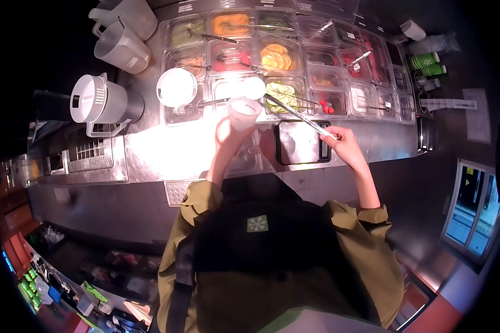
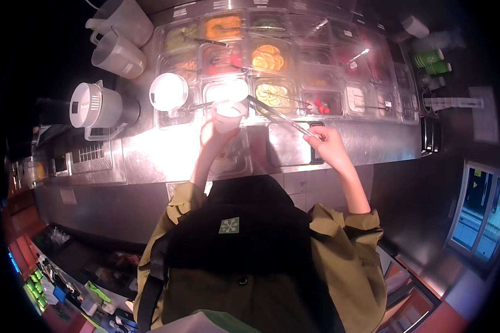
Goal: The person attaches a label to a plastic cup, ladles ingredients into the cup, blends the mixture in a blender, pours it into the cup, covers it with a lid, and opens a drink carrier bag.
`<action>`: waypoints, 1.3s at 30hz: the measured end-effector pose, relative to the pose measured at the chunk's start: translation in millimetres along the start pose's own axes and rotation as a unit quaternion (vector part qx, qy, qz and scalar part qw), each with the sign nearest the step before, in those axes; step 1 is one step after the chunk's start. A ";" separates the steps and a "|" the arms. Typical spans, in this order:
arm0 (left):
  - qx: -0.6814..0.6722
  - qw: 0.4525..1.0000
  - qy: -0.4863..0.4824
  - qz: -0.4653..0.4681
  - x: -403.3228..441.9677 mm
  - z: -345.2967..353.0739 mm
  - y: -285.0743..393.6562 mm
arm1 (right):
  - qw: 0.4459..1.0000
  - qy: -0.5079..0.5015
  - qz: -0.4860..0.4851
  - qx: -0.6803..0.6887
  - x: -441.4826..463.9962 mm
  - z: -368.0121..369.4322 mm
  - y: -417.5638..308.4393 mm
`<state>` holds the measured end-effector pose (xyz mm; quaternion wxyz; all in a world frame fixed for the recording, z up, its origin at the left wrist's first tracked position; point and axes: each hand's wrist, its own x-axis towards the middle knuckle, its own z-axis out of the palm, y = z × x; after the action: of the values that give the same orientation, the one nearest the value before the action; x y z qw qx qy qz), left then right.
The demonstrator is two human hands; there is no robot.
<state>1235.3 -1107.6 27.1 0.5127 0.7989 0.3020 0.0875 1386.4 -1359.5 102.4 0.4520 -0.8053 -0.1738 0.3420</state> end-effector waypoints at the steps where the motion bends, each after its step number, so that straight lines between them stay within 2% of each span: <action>1: 0.015 1.000 0.013 0.009 -0.2 -0.2 3.8 | 1.000 0.000 -0.019 -0.016 -5.5 -0.5 -5.0; 2: 0.031 0.999 0.027 0.019 0.2 0.2 5.5 | 0.999 0.000 -0.039 -0.031 -11.0 -0.5 -10.2; 4: 0.044 0.995 0.065 0.068 1.6 3.2 1.5 | 0.977 0.056 -0.123 -0.165 -22.8 5.3 -25.4; 5: 0.050 0.991 0.085 0.092 2.8 5.5 -2.3 | 0.956 0.084 -0.164 -0.230 -27.2 7.9 -30.3; 8: -0.004 0.993 0.085 0.083 6.5 14.5 -27.4 | 0.870 0.122 -0.286 -0.383 -35.2 10.4 -32.8; 9: -0.069 0.996 0.051 0.029 3.0 10.4 -20.3 | 0.831 0.122 -0.324 -0.436 -36.5 7.1 -31.4; 11: -0.197 0.977 -0.020 -0.081 -6.7 -0.9 1.4 | 0.804 0.145 -0.358 -0.452 -36.7 5.6 -27.9; 12: -0.204 0.975 -0.022 -0.080 -7.2 -1.1 -0.6 | 0.789 0.156 -0.375 -0.460 -36.3 5.0 -26.6; 15: -0.223 0.973 -0.019 -0.059 -10.3 -2.8 -6.9 | 0.914 0.117 -0.246 -0.301 -40.1 3.0 -25.0; 17: -0.231 0.973 -0.006 -0.021 -13.3 -5.4 -5.1 | 0.990 0.057 -0.113 -0.063 -31.1 -2.2 1.9; 18: -0.206 0.978 0.034 0.004 -15.8 -7.1 -1.4 | 0.997 0.026 -0.042 0.058 -26.8 -4.6 5.2; 19: -0.179 0.981 0.075 0.028 -19.4 -9.1 4.0 | 0.996 -0.006 0.006 0.092 -25.1 -13.3 3.7; 20: -0.152 0.980 0.117 0.051 -23.4 -10.3 6.4 | 0.995 -0.009 0.025 0.096 -21.1 -17.5 -0.9; 22: -0.138 0.982 0.125 0.008 -30.1 -13.5 -5.3 | 0.993 -0.018 0.062 0.102 -5.7 -23.1 -7.2; 23: -0.131 0.983 0.130 -0.014 -34.0 -16.5 -13.3 | 0.998 -0.004 0.043 0.041 9.4 -24.6 0.5; 26: -0.037 0.994 0.098 -0.026 -48.9 -32.1 -35.8 | 0.979 0.080 -0.137 -0.128 65.8 -6.7 31.5; 29: -0.183 0.969 0.166 0.007 -76.0 -54.4 -27.2 | 0.949 0.056 -0.137 -0.280 93.3 23.1 7.0; 32: -0.194 0.958 0.211 -0.014 -104.5 -84.4 -16.4 | 0.904 0.020 -0.138 -0.403 108.3 55.2 -7.4; 33: -0.138 0.961 0.240 -0.004 -113.6 -93.6 -15.7 | 0.901 0.008 -0.142 -0.410 114.4 64.5 -5.4; 36: -0.149 0.952 0.267 -0.034 -140.4 -122.4 -26.9 | 0.885 -0.028 -0.149 -0.440 134.5 83.5 15.0; 37: -0.110 0.945 0.307 -0.028 -148.2 -128.8 -35.2 | 0.887 -0.042 -0.164 -0.430 143.0 86.5 28.0; 39: -0.044 0.943 0.327 -0.042 -161.8 -145.9 -51.3 | 0.895 -0.073 -0.142 -0.417 152.3 90.5 40.7</action>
<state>1019.7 -1073.5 76.8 0.4236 0.6898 0.4820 0.3353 1428.6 -1236.2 -24.4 0.1046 -0.8594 -0.4454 0.2284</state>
